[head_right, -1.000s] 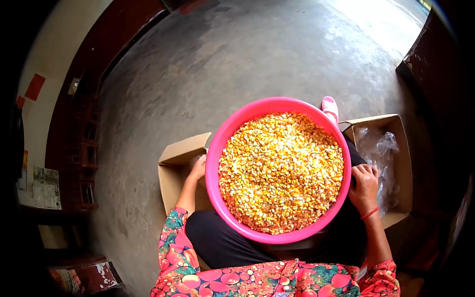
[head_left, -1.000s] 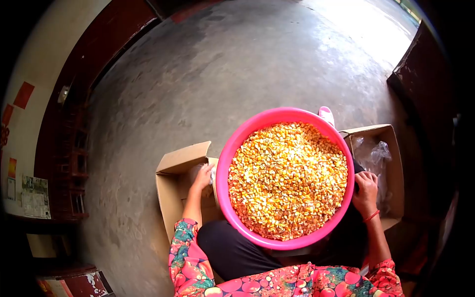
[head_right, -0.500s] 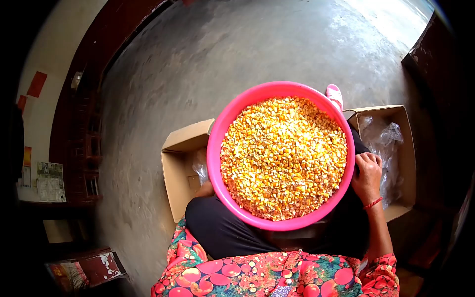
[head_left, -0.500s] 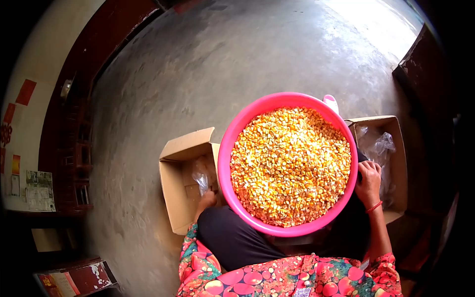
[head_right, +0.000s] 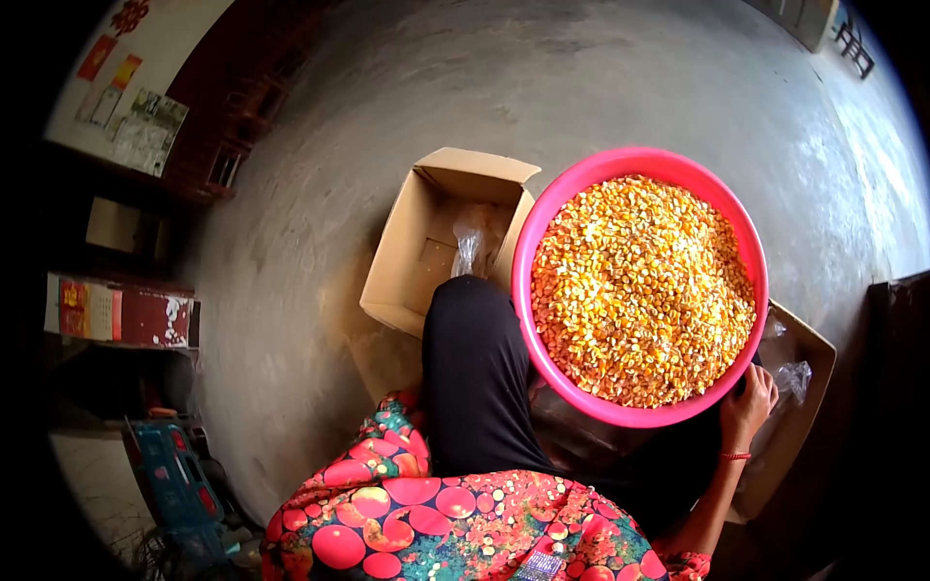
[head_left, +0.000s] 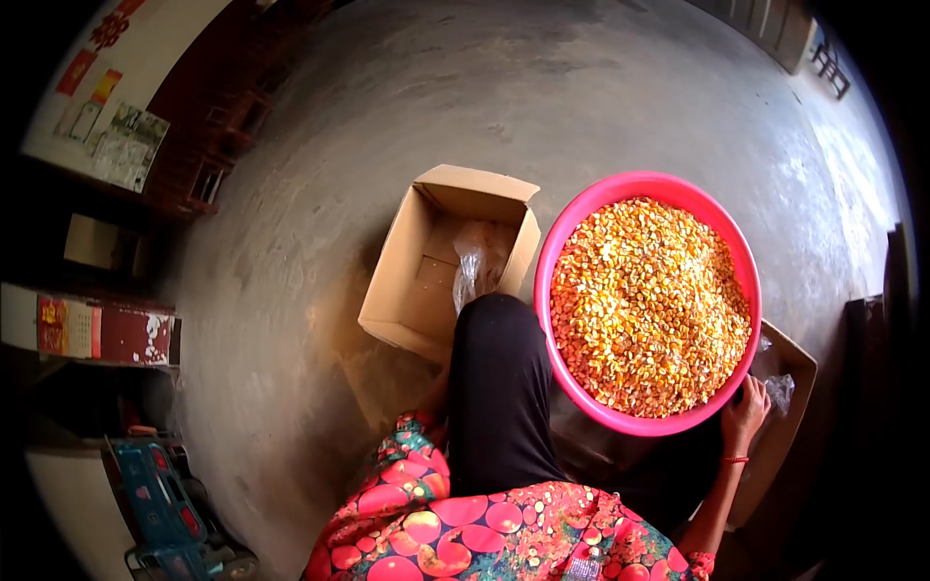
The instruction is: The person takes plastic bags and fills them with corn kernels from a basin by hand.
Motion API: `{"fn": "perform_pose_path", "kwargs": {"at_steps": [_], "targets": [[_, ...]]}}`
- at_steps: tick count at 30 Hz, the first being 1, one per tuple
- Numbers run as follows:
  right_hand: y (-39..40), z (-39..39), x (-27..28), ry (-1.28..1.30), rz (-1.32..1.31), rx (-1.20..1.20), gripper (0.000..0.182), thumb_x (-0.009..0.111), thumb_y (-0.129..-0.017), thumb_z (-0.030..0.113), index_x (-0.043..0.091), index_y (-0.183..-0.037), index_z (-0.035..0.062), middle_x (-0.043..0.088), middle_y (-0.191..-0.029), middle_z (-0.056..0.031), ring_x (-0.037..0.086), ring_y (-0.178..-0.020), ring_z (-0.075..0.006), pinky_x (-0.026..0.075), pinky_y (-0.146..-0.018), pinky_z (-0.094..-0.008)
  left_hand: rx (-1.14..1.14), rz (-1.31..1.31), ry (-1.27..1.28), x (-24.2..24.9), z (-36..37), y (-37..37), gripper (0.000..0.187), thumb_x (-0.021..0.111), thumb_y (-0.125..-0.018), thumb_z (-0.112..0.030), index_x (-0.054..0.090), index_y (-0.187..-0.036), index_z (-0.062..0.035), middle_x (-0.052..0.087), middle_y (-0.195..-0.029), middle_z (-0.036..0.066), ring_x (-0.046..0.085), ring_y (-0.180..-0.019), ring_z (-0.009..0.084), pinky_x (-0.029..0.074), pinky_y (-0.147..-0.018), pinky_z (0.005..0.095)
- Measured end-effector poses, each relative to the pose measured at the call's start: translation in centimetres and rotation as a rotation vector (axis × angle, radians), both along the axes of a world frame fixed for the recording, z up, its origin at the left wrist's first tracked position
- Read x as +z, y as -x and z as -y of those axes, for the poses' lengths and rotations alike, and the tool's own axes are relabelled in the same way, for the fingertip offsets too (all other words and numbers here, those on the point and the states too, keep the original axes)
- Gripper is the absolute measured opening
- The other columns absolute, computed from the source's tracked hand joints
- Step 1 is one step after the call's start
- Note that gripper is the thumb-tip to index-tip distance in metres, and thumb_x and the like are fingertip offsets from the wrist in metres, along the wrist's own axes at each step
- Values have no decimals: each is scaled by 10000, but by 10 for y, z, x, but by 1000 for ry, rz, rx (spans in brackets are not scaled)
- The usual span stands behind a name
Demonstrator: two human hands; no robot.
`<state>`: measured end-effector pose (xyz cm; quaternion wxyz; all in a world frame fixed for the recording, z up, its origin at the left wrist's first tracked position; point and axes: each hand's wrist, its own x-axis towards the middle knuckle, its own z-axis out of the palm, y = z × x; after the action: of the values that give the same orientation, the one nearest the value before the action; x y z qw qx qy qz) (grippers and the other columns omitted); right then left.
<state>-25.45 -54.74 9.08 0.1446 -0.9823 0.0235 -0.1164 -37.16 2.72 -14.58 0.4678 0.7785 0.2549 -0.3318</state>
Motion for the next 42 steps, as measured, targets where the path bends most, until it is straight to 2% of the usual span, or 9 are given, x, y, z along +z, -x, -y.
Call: {"fn": "perform_pose_path", "kwargs": {"at_steps": [13, 18, 23, 27, 30, 32, 35, 39, 42], "targets": [[7, 13, 2, -34, -17, 21, 131, 586, -759, 112, 595, -887, 82, 600, -885, -53, 550, -923, -257, 365, -855, -390, 199, 8, 206, 30, 63, 43, 330, 449, -926, -195, 529, -1194, -18, 566, -1133, 129, 544, -1019, 217, 430, -903, 314], [9, 23, 7, -516, 118, 72, 147, 587, -802, 5, 590, -949, -4, 565, -1024, -96, 552, -1002, -222, 427, -872, -313, 355, 5, 343, 57, 59, 52, 321, 454, -928, -199, 543, -1175, -12, 583, -1105, 115, 558, -992, 205, 439, -890, 311], [36, 91, -21, -848, 167, -258, 148, 570, -867, 49, 605, -1010, 29, 572, -1015, -51, 566, -943, -142, 453, -823, -264, 534, 100, 502, 110, 39, 17, 314, 459, -931, -203, 556, -1156, -7, 600, -1078, 101, 573, -964, 194, 448, -877, 307], [81, 153, -65, -570, 186, -445, 117, 604, -832, 67, 628, -944, 47, 576, -932, -60, 585, -858, -153, 475, -769, -272, 595, 458, 481, 187, 30, -54, 309, 463, -932, -206, 567, -1141, -3, 614, -1056, 89, 584, -942, 185, 455, -867, 304], [120, 180, -107, -512, 113, -631, 130, 612, -802, 87, 643, -925, 58, 604, -881, -71, 605, -811, -170, 497, -727, -290, 440, 1034, 105, 256, 55, -118, 268, 488, -938, -140, 569, -1139, 17, 614, -1058, 107, 589, -956, 171, 460, -896, 290], [151, 198, -151, -487, 4, -712, 136, 619, -757, 120, 679, -870, 72, 662, -829, -108, 642, -766, -207, 508, -716, -308, 332, 1051, 190, 326, 110, -146, 210, 497, -907, -8, 584, -1094, 27, 619, -1015, 93, 595, -924, 152, 470, -852, 263], [189, 195, -200, -525, -224, -831, 160, 627, -717, 156, 704, -845, 96, 683, -804, -129, 662, -752, -233, 514, -710, -330, 8, 1112, 209, 376, 192, -168, 217, 489, -919, -26, 587, -1109, 11, 622, -1028, 80, 593, -936, 141, 469, -880, 269], [204, 142, -209, -505, -377, -907, 165, 610, -694, 165, 712, -811, 111, 678, -780, -141, 657, -750, -276, 510, -719, -358, -604, 1199, 62, 401, 294, -179, 186, 556, -853, 32, 628, -1024, 14, 647, -942, 67, 608, -896, 139, 471, -818, 260], [212, 122, -224, -441, -572, -866, 250, 650, -675, 194, 676, -908, 107, 632, -963, -191, 615, -903, -329, 490, -827, -378, -862, 1194, 112, 375, 329, -187, 170, 603, -813, 32, 643, -977, 9, 660, -912, 115, 638, -845, 205, 491, -755, 286]]}}
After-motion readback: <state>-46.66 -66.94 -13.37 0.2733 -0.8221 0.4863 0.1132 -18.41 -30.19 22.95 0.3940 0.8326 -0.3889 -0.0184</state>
